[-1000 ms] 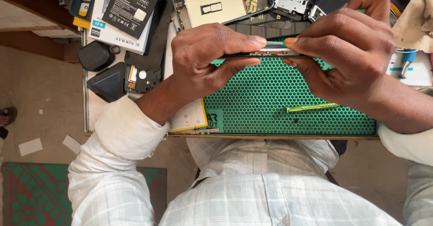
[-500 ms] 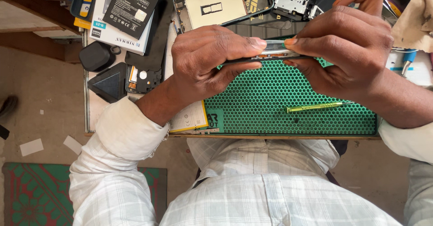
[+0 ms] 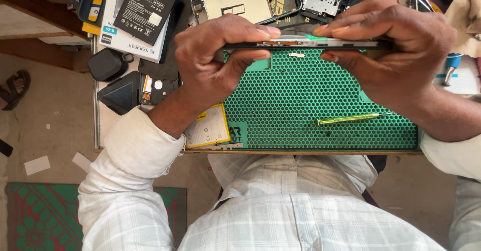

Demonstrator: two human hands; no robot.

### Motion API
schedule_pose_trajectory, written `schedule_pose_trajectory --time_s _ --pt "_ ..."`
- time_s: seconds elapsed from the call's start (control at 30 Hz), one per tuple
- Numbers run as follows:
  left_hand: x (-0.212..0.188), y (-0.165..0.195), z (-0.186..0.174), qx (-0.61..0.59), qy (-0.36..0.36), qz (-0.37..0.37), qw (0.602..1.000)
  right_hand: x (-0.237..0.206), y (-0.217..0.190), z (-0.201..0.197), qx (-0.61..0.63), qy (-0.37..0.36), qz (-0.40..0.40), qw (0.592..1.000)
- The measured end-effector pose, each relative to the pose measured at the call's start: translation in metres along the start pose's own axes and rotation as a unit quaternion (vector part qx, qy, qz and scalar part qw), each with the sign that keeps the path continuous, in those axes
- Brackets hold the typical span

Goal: The person disassembles a smartphone, removes the battery, and handles the internal components. They then reassemble the phone by placing the battery back and closing the device.

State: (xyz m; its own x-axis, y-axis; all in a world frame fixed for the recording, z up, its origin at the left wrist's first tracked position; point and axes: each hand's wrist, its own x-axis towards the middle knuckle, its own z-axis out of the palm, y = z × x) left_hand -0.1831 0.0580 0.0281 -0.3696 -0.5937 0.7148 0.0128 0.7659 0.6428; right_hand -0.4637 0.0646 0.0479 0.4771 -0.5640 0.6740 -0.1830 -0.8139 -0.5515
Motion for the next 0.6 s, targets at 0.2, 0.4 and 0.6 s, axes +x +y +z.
schedule_pose_trajectory --time_s 0.2,0.4,0.6 --pt "0.002 0.002 0.003 0.034 -0.005 0.043 0.998 0.005 -0.003 -0.005 -0.048 0.005 -0.043 0.998" --pt "0.003 -0.001 0.005 0.017 -0.008 0.044 0.999 0.007 -0.001 -0.009 -0.094 -0.002 -0.087 0.992" --pt "0.001 -0.004 0.006 -0.01 -0.002 0.035 0.999 0.002 0.006 -0.01 -0.109 0.001 -0.157 0.981"
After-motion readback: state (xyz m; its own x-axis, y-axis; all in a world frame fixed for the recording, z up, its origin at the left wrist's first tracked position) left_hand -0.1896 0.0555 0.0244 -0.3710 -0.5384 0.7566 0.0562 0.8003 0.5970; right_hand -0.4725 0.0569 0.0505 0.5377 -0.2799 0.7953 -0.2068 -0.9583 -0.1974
